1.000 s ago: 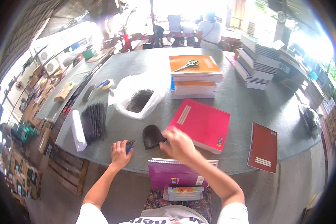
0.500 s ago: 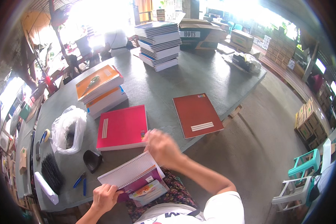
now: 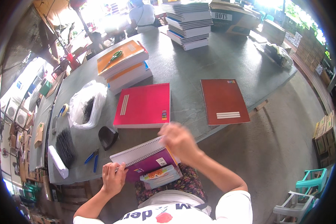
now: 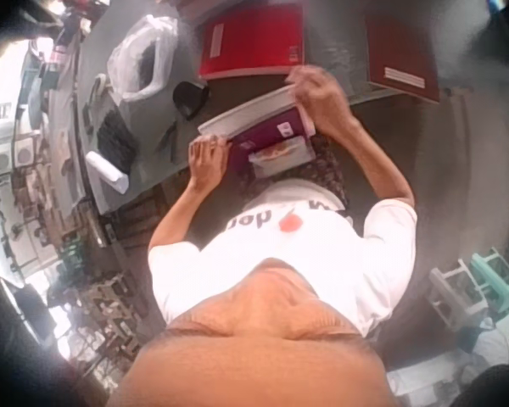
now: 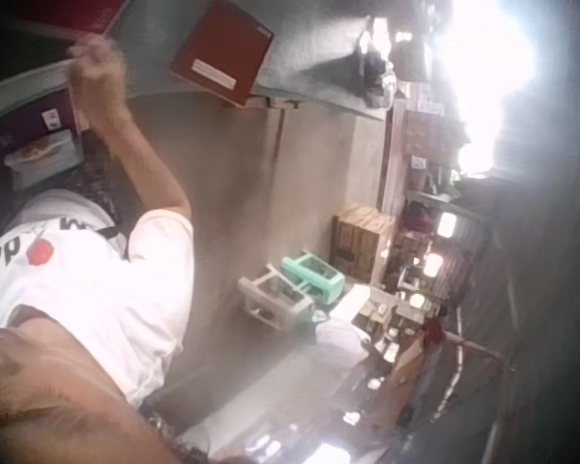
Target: The person binds a series of paper notebooks by manually inserting a black plastic spiral through the pre-punched holes in each notebook, trimming the excess spiral using blue shears, and placing the completed notebooks in a stack.
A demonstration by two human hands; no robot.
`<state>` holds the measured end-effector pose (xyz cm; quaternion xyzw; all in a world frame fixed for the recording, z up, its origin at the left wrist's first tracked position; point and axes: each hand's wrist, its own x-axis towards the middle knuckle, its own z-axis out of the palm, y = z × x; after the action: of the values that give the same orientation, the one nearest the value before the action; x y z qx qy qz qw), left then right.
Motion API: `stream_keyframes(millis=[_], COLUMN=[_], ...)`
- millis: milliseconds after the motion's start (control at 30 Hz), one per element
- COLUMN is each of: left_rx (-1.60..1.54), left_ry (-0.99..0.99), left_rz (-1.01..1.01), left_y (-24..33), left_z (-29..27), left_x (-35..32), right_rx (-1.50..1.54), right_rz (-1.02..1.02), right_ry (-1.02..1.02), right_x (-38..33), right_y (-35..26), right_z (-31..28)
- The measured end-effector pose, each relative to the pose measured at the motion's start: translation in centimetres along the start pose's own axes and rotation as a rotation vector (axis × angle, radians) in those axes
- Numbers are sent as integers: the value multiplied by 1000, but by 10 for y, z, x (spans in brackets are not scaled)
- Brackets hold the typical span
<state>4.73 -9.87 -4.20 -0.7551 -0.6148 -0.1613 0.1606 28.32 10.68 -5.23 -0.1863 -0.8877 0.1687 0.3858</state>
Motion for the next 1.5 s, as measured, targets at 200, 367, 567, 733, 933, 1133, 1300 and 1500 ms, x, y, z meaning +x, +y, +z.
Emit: stream_keyframes(millis=[200, 367, 567, 733, 933, 1133, 1300, 1500], left_rx=[-205, -763, -669, -666, -465, -441, -382, -378], left_ry=[-123, -461, -317, -386, -409, -383, -379, -383], left_rz=[23, -447, -386, -486, -352, -373, -394, -401], left_y=[16, -4, -35, -55, -61, -58, -57, -54], left_z=[-25, -42, -37, -22, -3, 2, 0, 1], left_x=[-7, -2, 8, 9, 2, 2, 1, -1], right_rx=[-48, -109, 56, 159, -26, 257, -636, -653], right_rz=[-267, -461, -361, -93, -72, 771, 1201, 1270], right_ry=[-340, -168, -261, -161, 302, 18, -70, -103], right_x=[-21, -33, -35, 7, 31, -20, -86, -74], right_y=[-84, -75, -82, -59, 21, 158, 230, 218], right_z=[53, 54, 42, -37, -198, -234, -144, -161])
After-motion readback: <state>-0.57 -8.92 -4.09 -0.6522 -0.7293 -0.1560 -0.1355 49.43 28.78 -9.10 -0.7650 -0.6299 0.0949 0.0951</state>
